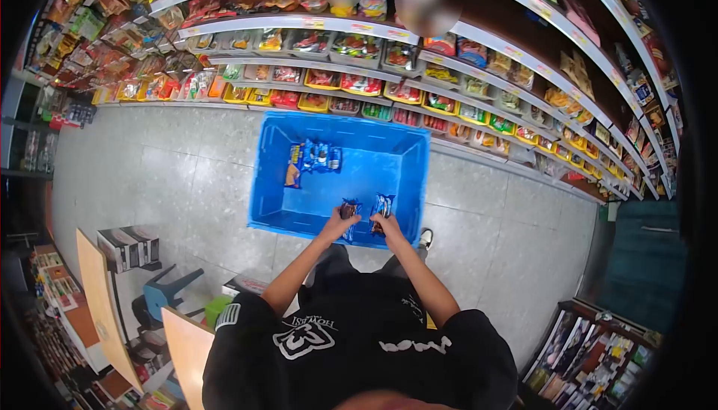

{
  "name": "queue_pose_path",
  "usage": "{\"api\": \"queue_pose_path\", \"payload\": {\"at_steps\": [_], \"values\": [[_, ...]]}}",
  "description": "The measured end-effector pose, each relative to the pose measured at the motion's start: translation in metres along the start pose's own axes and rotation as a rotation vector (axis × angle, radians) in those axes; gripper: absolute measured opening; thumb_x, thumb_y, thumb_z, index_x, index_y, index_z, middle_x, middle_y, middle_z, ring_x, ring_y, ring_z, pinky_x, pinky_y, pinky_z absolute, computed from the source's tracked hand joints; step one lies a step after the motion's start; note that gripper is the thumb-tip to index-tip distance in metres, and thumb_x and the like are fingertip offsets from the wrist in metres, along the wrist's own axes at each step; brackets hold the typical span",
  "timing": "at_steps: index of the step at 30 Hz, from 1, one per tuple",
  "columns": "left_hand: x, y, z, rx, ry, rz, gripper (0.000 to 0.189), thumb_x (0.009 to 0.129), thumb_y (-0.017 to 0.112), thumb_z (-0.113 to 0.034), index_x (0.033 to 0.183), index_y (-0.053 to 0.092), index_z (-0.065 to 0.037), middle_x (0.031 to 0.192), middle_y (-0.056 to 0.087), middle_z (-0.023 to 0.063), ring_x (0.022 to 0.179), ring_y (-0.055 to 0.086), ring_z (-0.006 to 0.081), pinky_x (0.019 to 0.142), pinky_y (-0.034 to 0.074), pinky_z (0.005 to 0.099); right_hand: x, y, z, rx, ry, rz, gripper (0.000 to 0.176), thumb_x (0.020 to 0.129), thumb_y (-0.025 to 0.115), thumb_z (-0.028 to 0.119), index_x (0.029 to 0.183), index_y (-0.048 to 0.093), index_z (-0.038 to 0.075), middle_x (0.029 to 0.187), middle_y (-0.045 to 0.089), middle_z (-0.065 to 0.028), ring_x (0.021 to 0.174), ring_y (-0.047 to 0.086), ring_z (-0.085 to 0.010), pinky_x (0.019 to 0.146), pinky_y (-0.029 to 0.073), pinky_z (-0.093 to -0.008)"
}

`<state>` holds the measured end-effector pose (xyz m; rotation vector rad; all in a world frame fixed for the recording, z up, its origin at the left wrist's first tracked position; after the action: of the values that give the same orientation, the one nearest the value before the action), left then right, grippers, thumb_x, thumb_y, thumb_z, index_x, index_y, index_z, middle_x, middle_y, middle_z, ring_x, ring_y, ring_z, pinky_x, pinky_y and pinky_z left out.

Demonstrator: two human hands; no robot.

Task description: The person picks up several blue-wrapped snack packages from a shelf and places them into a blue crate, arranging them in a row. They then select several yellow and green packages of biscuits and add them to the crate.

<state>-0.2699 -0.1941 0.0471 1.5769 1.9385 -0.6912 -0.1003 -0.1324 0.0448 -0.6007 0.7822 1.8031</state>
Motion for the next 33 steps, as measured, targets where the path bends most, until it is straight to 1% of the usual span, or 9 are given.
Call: {"api": "queue_pose_path", "payload": {"at_steps": [10, 11, 14, 17, 20, 24, 26, 29, 33], "values": [[0.099, -0.138, 0.060, 0.271, -0.163, -0.160, 0.097, 0.065, 0.074, -0.053, 0.125, 0.031, 0.009, 0.114, 0.052, 0.0207, 0.107, 0.052, 0.0276, 0.093, 0.039, 0.0332, 0.080, 0.081, -0.042, -0.119, 0.178, -0.048, 0.022, 0.072, 0.067, 0.022, 0.079, 0.057, 0.004, 0.064, 0.055, -0.0033, 0.056, 0.057, -0.0128, 0.055, 0.048, -0.0262], [0.112, -0.142, 0.063, 0.248, -0.142, -0.083, 0.105, 0.062, 0.073, -0.058, 0.125, 0.027, 0.013, 0.115, 0.054, 0.0277, 0.110, 0.054, 0.0359, 0.094, 0.040, 0.0365, 0.098, 0.084, -0.041, -0.175, 0.176, -0.034, 0.025, 0.070, 0.068, 0.023, 0.078, 0.056, 0.003, 0.066, 0.056, -0.0052, 0.057, 0.058, -0.0145, 0.057, 0.049, -0.0265], [0.161, -0.160, 0.063, 0.344, -0.032, -0.061, 0.102, 0.063, 0.073, -0.057, 0.125, 0.028, 0.011, 0.116, 0.054, 0.0284, 0.112, 0.053, 0.0381, 0.094, 0.041, 0.0380, 0.148, 0.099, -0.030, -0.243, 0.132, -0.063, 0.033, 0.068, 0.070, 0.023, 0.087, 0.054, 0.000, 0.068, 0.057, -0.0072, 0.056, 0.058, -0.0160, 0.056, 0.049, -0.0270], [0.277, -0.174, 0.139, 0.418, 0.166, -0.137, 0.099, 0.063, 0.073, -0.055, 0.125, 0.029, 0.009, 0.120, 0.051, 0.0282, 0.113, 0.052, 0.0388, 0.094, 0.041, 0.0392, 0.217, 0.110, -0.040, -0.208, 0.137, -0.051, 0.048, 0.065, 0.072, 0.022, 0.099, 0.049, -0.003, 0.073, 0.060, -0.0102, 0.060, 0.060, -0.0171, 0.059, 0.051, -0.0293], [0.253, -0.168, 0.046, 0.585, 0.122, -0.289, 0.099, 0.063, 0.073, -0.055, 0.127, 0.029, 0.007, 0.125, 0.047, 0.0276, 0.114, 0.050, 0.0389, 0.095, 0.041, 0.0411, 0.246, 0.126, -0.023, -0.399, 0.091, -0.401, 0.060, 0.064, 0.073, 0.021, 0.108, 0.043, -0.005, 0.085, 0.062, -0.0150, 0.072, 0.063, -0.0202, 0.067, 0.052, -0.0329], [0.293, -0.161, 0.044, 0.604, 0.024, -0.306, 0.098, 0.066, 0.070, -0.055, 0.129, 0.027, 0.006, 0.121, 0.047, 0.0276, 0.114, 0.048, 0.0416, 0.095, 0.040, 0.0461, 0.335, 0.114, -0.066, -0.544, -0.016, -0.495, 0.068, 0.063, 0.076, 0.025, 0.113, 0.043, -0.007, 0.101, 0.060, -0.0175, 0.089, 0.062, -0.0239, 0.076, 0.051, -0.0337], [0.301, -0.158, 0.041, 0.593, -0.036, -0.315, 0.096, 0.068, 0.068, -0.056, 0.130, 0.028, 0.006, 0.119, 0.047, 0.0295, 0.114, 0.046, 0.0426, 0.095, 0.039, 0.0467, 0.368, 0.103, -0.079, -0.517, -0.001, -0.477, 0.070, 0.063, 0.078, 0.027, 0.114, 0.044, -0.006, 0.100, 0.060, -0.0171, 0.090, 0.061, -0.0237, 0.079, 0.050, -0.0343], [0.291, -0.156, 0.028, 0.576, 0.137, -0.531, 0.093, 0.071, 0.067, -0.057, 0.130, 0.031, 0.006, 0.117, 0.045, 0.0291, 0.112, 0.045, 0.0426, 0.095, 0.037, 0.0477, 0.387, 0.103, -0.103, -0.337, 0.000, -0.259, 0.090, 0.057, 0.080, 0.041, 0.120, 0.040, -0.008, 0.114, 0.053, -0.0277, 0.107, 0.054, -0.0394, 0.092, 0.045, -0.0435], [0.287, -0.154, 0.030, 0.764, 0.265, -0.648, 0.086, 0.076, 0.062, -0.059, 0.129, 0.035, 0.004, 0.122, 0.039, 0.0288, 0.114, 0.040, 0.0446, 0.093, 0.038, 0.0525, 0.355, 0.112, -0.075, -0.703, -0.214, -0.370, 0.098, 0.059, 0.079, 0.045, 0.130, 0.035, -0.007, 0.122, 0.047, -0.0284, 0.114, 0.046, -0.0410, 0.098, 0.039, -0.0442]]}}
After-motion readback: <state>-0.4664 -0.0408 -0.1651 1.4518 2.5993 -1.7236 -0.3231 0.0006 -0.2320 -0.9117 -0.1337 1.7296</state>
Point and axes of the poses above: each hand's wrist, its own x-axis towards the middle knuckle, its own y-axis out of the palm, z = x × y, the point moved 4 cm from there along x, towards the middle knuckle
